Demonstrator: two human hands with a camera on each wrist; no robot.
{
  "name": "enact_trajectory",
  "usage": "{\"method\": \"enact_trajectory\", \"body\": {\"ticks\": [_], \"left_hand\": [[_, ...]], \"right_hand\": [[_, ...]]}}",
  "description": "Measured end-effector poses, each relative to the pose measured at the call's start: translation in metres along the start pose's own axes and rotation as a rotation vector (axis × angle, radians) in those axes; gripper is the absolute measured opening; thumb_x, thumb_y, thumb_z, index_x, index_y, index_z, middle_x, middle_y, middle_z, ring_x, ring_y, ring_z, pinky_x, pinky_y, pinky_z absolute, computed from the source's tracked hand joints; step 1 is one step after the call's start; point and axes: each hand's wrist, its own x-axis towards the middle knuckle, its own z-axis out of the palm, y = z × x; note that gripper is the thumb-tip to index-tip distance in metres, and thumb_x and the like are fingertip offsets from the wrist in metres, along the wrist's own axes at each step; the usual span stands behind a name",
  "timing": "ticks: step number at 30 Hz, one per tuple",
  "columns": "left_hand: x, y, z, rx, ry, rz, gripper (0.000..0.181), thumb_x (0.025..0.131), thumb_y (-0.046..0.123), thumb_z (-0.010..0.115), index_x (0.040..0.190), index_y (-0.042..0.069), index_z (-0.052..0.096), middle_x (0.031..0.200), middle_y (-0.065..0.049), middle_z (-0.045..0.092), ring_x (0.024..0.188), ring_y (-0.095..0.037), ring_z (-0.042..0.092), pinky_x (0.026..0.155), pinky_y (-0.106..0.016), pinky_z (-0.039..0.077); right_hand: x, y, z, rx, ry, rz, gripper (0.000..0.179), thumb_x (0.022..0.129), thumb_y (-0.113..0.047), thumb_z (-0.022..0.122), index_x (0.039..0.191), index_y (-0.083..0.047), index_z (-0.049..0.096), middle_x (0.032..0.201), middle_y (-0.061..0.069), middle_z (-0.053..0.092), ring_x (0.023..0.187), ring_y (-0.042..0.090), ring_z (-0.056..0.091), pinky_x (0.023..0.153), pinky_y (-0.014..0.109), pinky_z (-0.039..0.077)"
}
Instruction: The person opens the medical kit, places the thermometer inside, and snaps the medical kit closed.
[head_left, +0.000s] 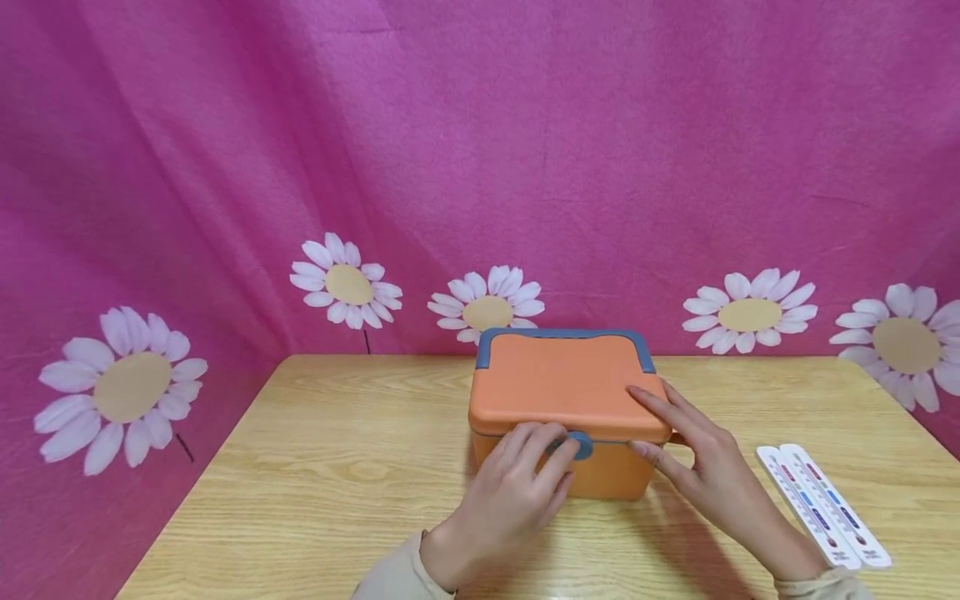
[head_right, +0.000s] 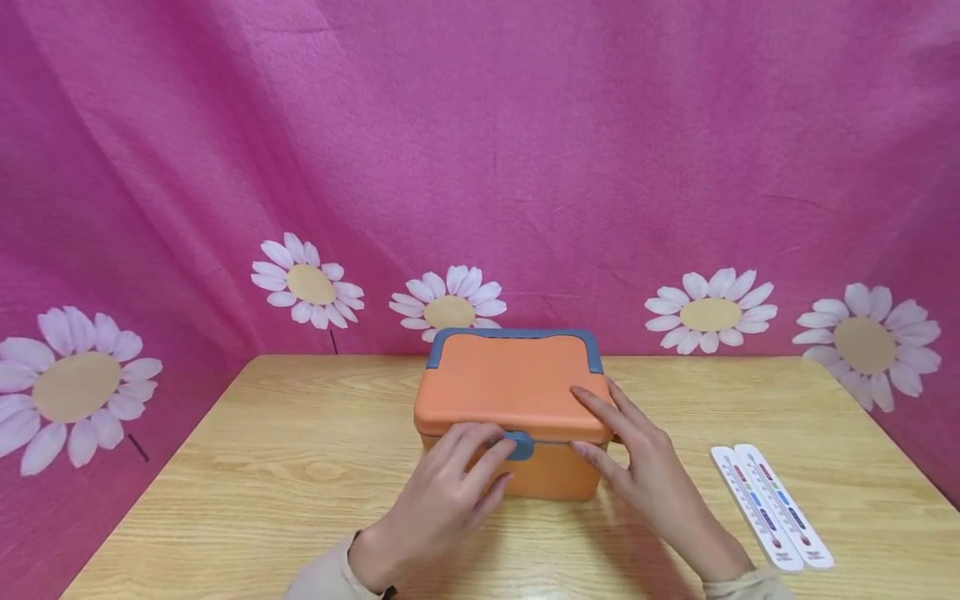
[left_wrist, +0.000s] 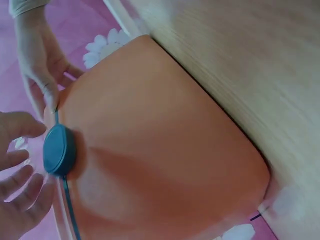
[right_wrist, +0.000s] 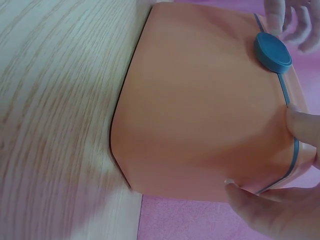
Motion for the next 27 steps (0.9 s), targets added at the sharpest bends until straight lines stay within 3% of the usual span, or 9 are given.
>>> {"method": "enact_trajectory", "body": {"ticks": [4,7,9,16,23,27], "left_hand": [[0.006,0.000,0.007,0.054,-0.007,0.047,0.016,0.093,0.013,0.059,0.105,0.008,0.067,0.105,-0.007,0.060,0.094,-0.022,0.057,0.082,-0.029,0.049],[0.006,0.000,0.011,0.092,-0.001,0.059,0.027,0.102,0.009,0.040,0.104,0.009,0.067,0.104,-0.007,0.060,0.093,-0.022,0.057,0.084,-0.030,0.050],[0.006,0.000,0.014,0.121,0.016,0.073,0.033,0.105,0.008,0.035,0.103,0.008,0.068,0.102,-0.006,0.061,0.091,-0.021,0.057,0.084,-0.029,0.050],[0.006,-0.005,0.020,0.154,0.090,0.137,0.028,0.103,0.009,0.042,0.102,0.006,0.070,0.098,-0.006,0.064,0.089,-0.020,0.059,0.085,-0.027,0.050],[0.006,-0.006,0.020,0.155,0.160,0.189,0.033,0.103,0.005,0.039,0.100,0.003,0.072,0.094,-0.005,0.067,0.076,-0.015,0.056,0.073,-0.021,0.048],[0.005,-0.006,0.023,0.140,0.181,0.191,0.032,0.103,0.006,0.041,0.100,0.003,0.073,0.094,-0.006,0.067,0.076,-0.014,0.057,0.072,-0.020,0.048]], "right_hand": [[0.000,-0.001,0.001,-0.002,-0.001,-0.002,0.068,0.079,-0.008,0.079,0.141,-0.022,0.052,0.145,0.024,0.043,0.116,0.037,0.055,0.078,0.009,0.046],[0.000,-0.001,0.002,0.004,-0.008,0.002,0.068,0.080,-0.008,0.078,0.141,-0.022,0.052,0.145,0.023,0.042,0.118,0.037,0.054,0.078,0.010,0.046],[0.001,-0.002,0.002,0.008,-0.009,0.002,0.068,0.080,-0.008,0.078,0.141,-0.022,0.052,0.145,0.022,0.042,0.118,0.037,0.054,0.078,0.011,0.047],[0.002,-0.003,0.001,0.022,0.006,0.006,0.068,0.078,-0.007,0.079,0.140,-0.020,0.054,0.145,0.023,0.042,0.119,0.034,0.054,0.078,0.009,0.046],[0.000,-0.002,0.000,0.024,0.011,0.007,0.068,0.078,-0.007,0.079,0.139,-0.020,0.054,0.145,0.022,0.043,0.119,0.033,0.053,0.078,0.008,0.046],[0.000,-0.001,0.000,0.032,0.010,0.007,0.068,0.078,-0.006,0.079,0.139,-0.020,0.054,0.145,0.023,0.043,0.120,0.038,0.052,0.078,0.008,0.045]]}}
